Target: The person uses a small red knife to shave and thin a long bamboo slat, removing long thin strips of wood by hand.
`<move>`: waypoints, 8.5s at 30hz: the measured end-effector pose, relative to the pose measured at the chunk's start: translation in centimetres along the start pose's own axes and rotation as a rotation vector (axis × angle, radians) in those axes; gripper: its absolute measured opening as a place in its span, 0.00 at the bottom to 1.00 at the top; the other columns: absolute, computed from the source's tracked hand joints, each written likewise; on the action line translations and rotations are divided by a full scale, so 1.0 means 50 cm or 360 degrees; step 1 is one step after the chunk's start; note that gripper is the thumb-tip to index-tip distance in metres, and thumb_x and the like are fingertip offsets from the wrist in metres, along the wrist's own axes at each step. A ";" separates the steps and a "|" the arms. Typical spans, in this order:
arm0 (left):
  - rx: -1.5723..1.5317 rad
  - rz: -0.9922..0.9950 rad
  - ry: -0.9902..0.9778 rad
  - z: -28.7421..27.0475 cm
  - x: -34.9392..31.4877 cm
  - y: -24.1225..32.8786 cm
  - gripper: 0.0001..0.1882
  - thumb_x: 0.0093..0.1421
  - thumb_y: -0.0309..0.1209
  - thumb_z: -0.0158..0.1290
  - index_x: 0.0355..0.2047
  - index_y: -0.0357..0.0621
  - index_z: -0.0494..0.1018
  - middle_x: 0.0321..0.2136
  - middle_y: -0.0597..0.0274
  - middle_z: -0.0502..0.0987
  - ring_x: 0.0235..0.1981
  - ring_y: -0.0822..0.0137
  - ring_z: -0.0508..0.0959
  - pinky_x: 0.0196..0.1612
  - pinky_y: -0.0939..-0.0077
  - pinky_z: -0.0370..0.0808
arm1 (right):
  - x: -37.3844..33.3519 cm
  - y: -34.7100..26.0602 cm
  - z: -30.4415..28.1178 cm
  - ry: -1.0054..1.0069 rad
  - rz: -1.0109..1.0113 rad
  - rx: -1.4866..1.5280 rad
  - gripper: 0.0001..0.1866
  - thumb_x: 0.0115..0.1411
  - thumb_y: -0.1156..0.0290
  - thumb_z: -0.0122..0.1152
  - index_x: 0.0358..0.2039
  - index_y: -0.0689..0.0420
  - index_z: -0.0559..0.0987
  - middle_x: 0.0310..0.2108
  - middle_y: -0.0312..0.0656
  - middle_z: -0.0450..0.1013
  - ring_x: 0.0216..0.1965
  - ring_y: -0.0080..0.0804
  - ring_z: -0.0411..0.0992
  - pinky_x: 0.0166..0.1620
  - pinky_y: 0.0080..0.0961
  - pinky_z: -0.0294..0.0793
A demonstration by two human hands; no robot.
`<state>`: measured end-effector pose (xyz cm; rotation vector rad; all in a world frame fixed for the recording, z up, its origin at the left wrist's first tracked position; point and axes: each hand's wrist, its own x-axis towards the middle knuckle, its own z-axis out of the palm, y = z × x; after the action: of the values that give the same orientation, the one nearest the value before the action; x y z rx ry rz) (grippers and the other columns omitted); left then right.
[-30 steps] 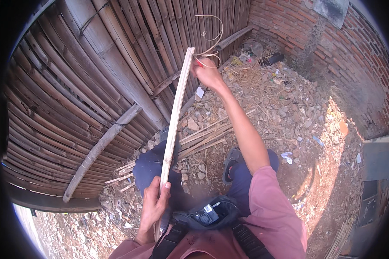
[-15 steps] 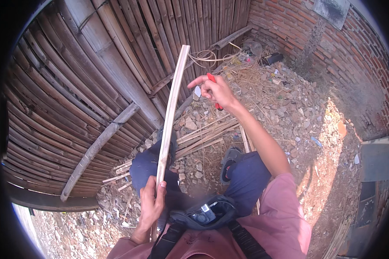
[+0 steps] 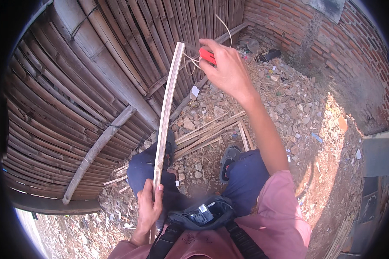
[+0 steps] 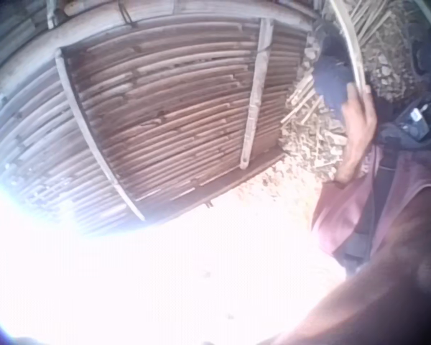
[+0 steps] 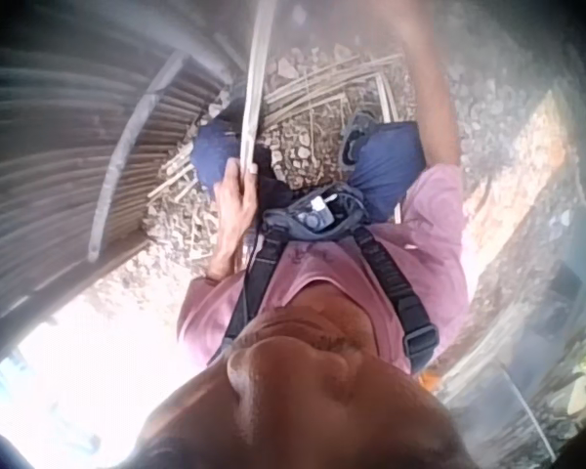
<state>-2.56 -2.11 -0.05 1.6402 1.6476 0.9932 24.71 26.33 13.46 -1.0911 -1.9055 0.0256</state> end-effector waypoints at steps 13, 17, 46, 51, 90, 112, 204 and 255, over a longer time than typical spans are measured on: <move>0.0042 -0.0028 -0.0016 -0.009 -0.004 -0.010 0.11 0.73 0.28 0.54 0.35 0.36 0.66 0.15 0.44 0.72 0.17 0.40 0.77 0.20 0.56 0.67 | 0.005 0.002 0.029 -0.0446 0.0200 0.0359 0.24 0.68 0.64 0.65 0.62 0.59 0.80 0.27 0.37 0.82 0.30 0.21 0.76 0.40 0.28 0.76; 0.0019 -0.0046 -0.0034 -0.012 -0.003 -0.006 0.11 0.73 0.28 0.54 0.35 0.36 0.66 0.16 0.43 0.72 0.17 0.41 0.77 0.20 0.56 0.67 | 0.012 0.029 0.025 -0.0436 0.0039 0.0270 0.22 0.68 0.70 0.61 0.61 0.59 0.81 0.22 0.38 0.76 0.25 0.22 0.73 0.35 0.28 0.74; -0.0130 -0.0342 -0.0038 -0.075 -0.036 -0.053 0.15 0.74 0.35 0.53 0.30 0.42 0.68 0.17 0.61 0.73 0.17 0.63 0.73 0.25 0.64 0.68 | 0.027 0.313 -0.149 0.0119 0.0421 -0.0535 0.16 0.70 0.65 0.60 0.56 0.52 0.84 0.45 0.55 0.83 0.53 0.54 0.81 0.56 0.41 0.77; -0.0156 -0.0399 -0.0111 -0.074 -0.027 -0.043 0.15 0.73 0.35 0.53 0.29 0.42 0.67 0.17 0.60 0.73 0.17 0.64 0.74 0.25 0.64 0.68 | 0.006 0.198 -0.098 0.0232 0.0216 0.0075 0.18 0.69 0.63 0.65 0.56 0.55 0.85 0.50 0.45 0.85 0.48 0.35 0.83 0.50 0.32 0.80; -0.0510 -0.0470 -0.0589 -0.083 -0.025 -0.060 0.20 0.71 0.45 0.50 0.35 0.39 0.72 0.18 0.66 0.70 0.14 0.73 0.70 0.19 0.75 0.68 | -0.031 0.007 0.027 -0.0523 0.0525 0.1595 0.28 0.69 0.65 0.70 0.67 0.55 0.75 0.40 0.38 0.86 0.20 0.06 0.59 0.22 0.13 0.54; -0.0493 0.0166 -0.0221 -0.012 0.128 0.129 0.15 0.77 0.32 0.47 0.58 0.36 0.70 0.23 0.69 0.70 0.23 0.77 0.69 0.27 0.75 0.67 | -0.178 -0.186 0.010 -0.0364 0.0059 0.1031 0.42 0.54 0.53 0.84 0.63 0.58 0.73 0.41 0.37 0.81 0.22 0.13 0.63 0.26 0.15 0.61; 0.0108 0.0026 -0.0088 0.061 0.090 0.069 0.09 0.77 0.31 0.45 0.42 0.37 0.64 0.17 0.40 0.71 0.20 0.33 0.76 0.23 0.48 0.66 | -0.280 -0.105 0.056 -0.0311 -0.0459 -0.0102 0.19 0.68 0.52 0.67 0.28 0.53 0.76 0.19 0.39 0.73 0.20 0.38 0.78 0.23 0.33 0.72; -0.0218 0.0022 -0.0168 0.040 0.038 0.070 0.12 0.74 0.31 0.55 0.36 0.38 0.68 0.15 0.54 0.70 0.14 0.58 0.73 0.22 0.64 0.66 | -0.195 0.122 -0.066 0.0335 0.0606 -0.0054 0.25 0.77 0.51 0.51 0.30 0.60 0.74 0.15 0.39 0.63 0.18 0.32 0.61 0.26 0.36 0.60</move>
<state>0.92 -0.18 2.00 1.5872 1.4682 0.9866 33.07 22.02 6.07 -1.4089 -1.4969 0.0885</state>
